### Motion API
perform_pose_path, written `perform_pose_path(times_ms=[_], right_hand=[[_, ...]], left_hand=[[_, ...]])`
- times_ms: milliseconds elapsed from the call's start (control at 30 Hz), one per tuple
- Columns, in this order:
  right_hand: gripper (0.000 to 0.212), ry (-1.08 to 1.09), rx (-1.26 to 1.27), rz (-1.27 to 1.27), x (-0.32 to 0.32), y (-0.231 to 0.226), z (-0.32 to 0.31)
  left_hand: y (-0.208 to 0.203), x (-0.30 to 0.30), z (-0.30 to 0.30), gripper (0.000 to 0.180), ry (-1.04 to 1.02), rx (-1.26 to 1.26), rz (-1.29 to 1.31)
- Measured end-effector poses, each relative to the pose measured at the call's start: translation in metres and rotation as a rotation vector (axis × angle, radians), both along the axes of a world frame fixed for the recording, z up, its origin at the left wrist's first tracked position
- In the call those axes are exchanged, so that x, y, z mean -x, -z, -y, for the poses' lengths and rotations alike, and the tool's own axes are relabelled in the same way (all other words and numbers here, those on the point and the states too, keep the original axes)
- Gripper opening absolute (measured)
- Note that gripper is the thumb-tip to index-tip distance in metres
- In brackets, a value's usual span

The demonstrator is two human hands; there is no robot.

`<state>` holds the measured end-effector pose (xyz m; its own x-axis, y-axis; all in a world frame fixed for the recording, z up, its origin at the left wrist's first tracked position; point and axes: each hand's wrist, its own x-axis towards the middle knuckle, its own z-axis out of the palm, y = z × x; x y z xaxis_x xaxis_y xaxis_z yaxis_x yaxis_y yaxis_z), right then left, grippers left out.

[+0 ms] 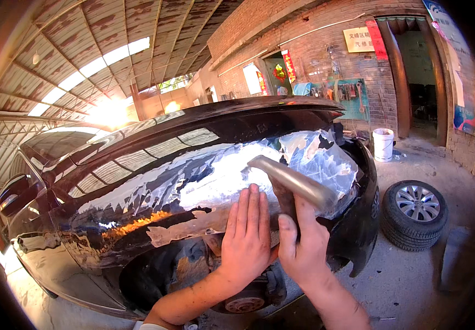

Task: The person uses a hammer to chip away old paint and primer from the side panel of a black car. They repeatedly strike the surface to remove the coating, occasionally pausing to wipe the area with their hand to check the progress.

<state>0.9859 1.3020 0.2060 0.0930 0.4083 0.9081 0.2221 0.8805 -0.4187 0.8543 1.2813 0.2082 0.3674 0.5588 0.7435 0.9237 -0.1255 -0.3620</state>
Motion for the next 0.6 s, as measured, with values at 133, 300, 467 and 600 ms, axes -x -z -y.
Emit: perform_pose_path(times_ms=[133, 300, 467, 600], right_hand=[[0.049, -0.017, 0.016, 0.06, -0.001, -0.009, -0.001], [0.051, -0.039, 0.101, -0.149, -0.015, 0.006, 0.002], [0.056, -0.005, 0.005, -0.166, -0.022, 0.001, -0.003], [0.052, -0.061, -0.004, -0.219, -0.022, 0.002, 0.003]], left_hand=[[0.002, 0.005, -0.004, 0.086, 0.009, -0.021, -0.019], [-0.031, 0.002, -0.01, 0.093, 0.117, -0.038, 0.07], [-0.062, -0.014, -0.034, 0.101, 0.092, -0.118, 0.081], [-0.036, -0.019, -0.024, 0.103, 0.073, -0.045, 0.022]])
